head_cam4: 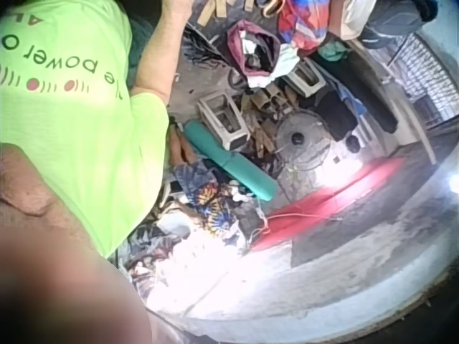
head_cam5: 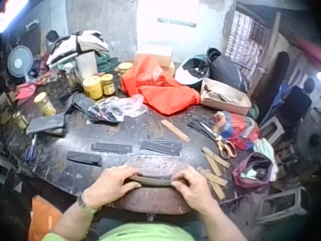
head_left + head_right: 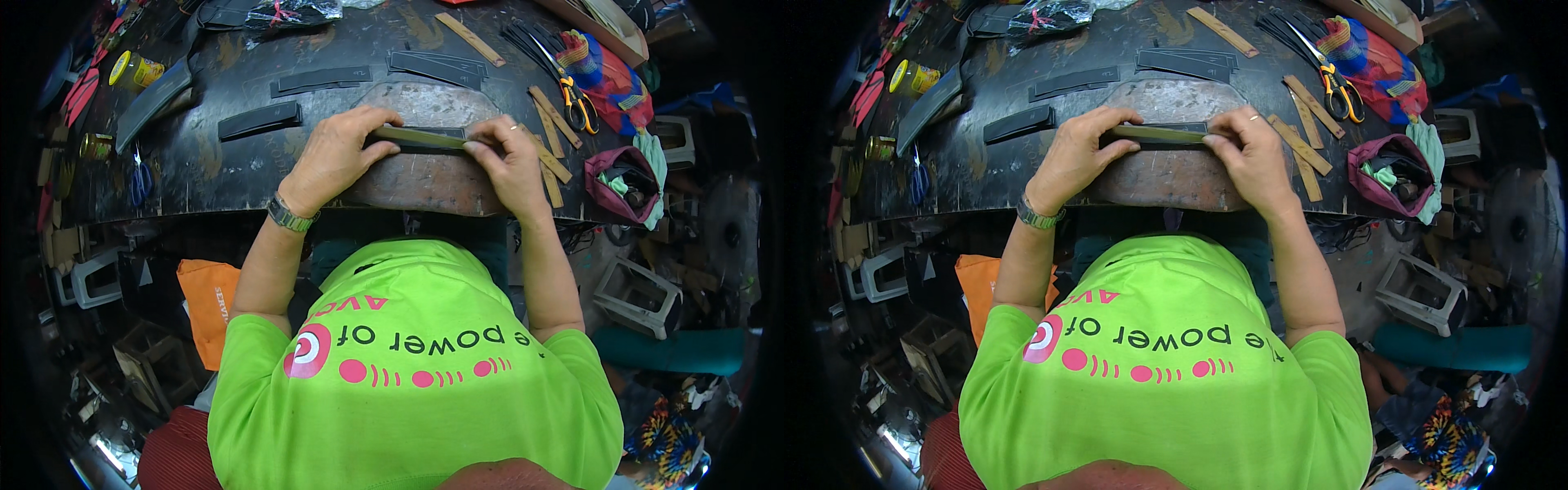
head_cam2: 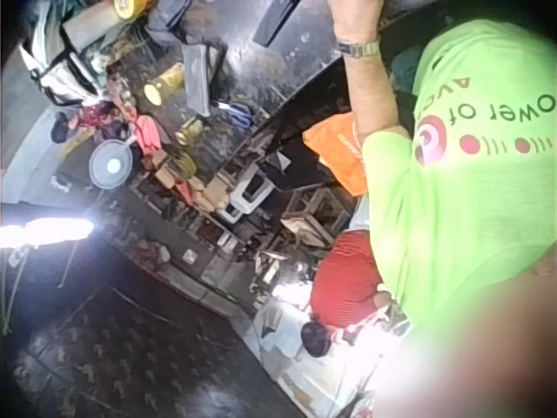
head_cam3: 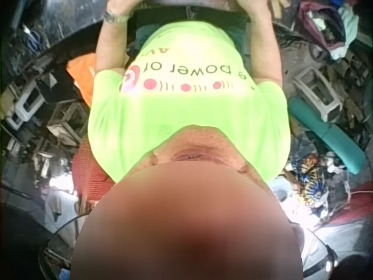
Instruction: The person measures and cuts black rubber strips using a wooden ruler and yellow-handled scissors. They repeatedly align the ruler, mark the strip, and trim it to length, placing finished pieces on the workbench.
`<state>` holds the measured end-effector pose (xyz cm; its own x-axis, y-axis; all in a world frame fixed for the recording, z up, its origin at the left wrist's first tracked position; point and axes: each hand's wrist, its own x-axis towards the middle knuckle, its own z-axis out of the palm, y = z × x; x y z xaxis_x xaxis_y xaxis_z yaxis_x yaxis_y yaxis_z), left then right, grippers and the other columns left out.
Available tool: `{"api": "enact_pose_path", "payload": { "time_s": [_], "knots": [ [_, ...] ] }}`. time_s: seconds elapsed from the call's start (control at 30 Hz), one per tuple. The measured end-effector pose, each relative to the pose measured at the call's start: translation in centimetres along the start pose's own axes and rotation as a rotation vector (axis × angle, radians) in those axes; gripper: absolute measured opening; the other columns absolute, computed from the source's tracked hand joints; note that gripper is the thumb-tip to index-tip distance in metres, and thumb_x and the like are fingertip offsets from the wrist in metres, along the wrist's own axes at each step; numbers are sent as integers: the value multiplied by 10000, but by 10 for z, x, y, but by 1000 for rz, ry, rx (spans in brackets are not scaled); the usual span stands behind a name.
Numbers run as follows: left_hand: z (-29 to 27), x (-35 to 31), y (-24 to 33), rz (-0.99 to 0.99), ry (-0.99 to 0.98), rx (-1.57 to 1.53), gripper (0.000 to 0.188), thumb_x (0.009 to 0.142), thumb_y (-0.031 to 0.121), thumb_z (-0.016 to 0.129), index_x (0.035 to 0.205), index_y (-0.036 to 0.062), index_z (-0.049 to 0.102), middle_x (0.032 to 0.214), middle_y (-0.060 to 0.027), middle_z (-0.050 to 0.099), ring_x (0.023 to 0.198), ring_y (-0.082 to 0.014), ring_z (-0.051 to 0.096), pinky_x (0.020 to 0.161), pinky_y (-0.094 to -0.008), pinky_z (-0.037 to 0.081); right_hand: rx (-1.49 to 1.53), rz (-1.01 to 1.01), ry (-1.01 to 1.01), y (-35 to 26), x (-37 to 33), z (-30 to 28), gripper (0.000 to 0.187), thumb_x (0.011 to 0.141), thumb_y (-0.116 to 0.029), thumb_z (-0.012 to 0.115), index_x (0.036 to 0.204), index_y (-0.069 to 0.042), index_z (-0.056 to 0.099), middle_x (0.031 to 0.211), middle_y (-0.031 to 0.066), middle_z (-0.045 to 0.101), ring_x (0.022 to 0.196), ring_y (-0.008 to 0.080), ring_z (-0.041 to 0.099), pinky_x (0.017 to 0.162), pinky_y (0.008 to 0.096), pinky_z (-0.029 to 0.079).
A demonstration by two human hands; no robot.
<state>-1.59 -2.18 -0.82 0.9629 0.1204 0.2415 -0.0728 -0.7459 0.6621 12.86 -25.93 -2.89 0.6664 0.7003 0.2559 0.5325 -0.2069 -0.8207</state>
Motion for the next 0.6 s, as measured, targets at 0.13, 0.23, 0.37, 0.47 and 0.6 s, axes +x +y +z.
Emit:
{"api": "enact_pose_path", "payload": {
  "time_s": [0.13, 0.23, 0.37, 0.47, 0.6],
  "knots": [
    [-1, 20, -9, 11, 14, -15, 215, 894, 134, 757, 1078, 24, 738, 1004, -145, 738, 916, -306, 718, 818, -358, 548, 530, 188, 343, 25, 4, -9, 120, 939, -10, 716, 1044, -34, 663, 937, -34, 610, 822, 59, 561, 724, 217, 462],
    [-1, 47, -18, -38, 29, -36, 228, 937, 194, 730, 1088, 26, 758, 1008, -147, 754, 923, -275, 730, 813, -342, 547, 725, 218, 440, 36, 4, -10, 155, 938, -17, 732, 1069, -39, 652, 920, -22, 619, 705, 41, 511, 620, 199, 414],
    [9, 96, -32, -136, 3, 3, 265, 952, 251, 721, 1108, 43, 769, 1021, -147, 767, 918, -278, 733, 839, -361, 552, 766, 150, 439, 40, 4, -9, 151, 949, -8, 717, 1071, -35, 633, 903, -7, 612, 674, 59, 524, 607, 203, 414],
    [20, 114, -41, -113, 25, 172, 288, 943, 281, 732, 1137, 71, 769, 1043, -135, 762, 936, -287, 724, 867, -382, 555, 778, 144, 425, 38, 3, -11, 149, 957, 5, 698, 1079, -28, 618, 896, 3, 606, 668, 71, 535, 608, 206, 419],
    [10, 105, -52, 67, 179, 394, 359, 914, 299, 762, 1220, 113, 741, 1099, -115, 730, 989, -293, 698, 897, -395, 551, 767, 148, 431, 38, 1, -12, 146, 965, 13, 680, 1089, -23, 611, 905, 11, 605, 667, 78, 539, 608, 212, 427]
  ]
}}
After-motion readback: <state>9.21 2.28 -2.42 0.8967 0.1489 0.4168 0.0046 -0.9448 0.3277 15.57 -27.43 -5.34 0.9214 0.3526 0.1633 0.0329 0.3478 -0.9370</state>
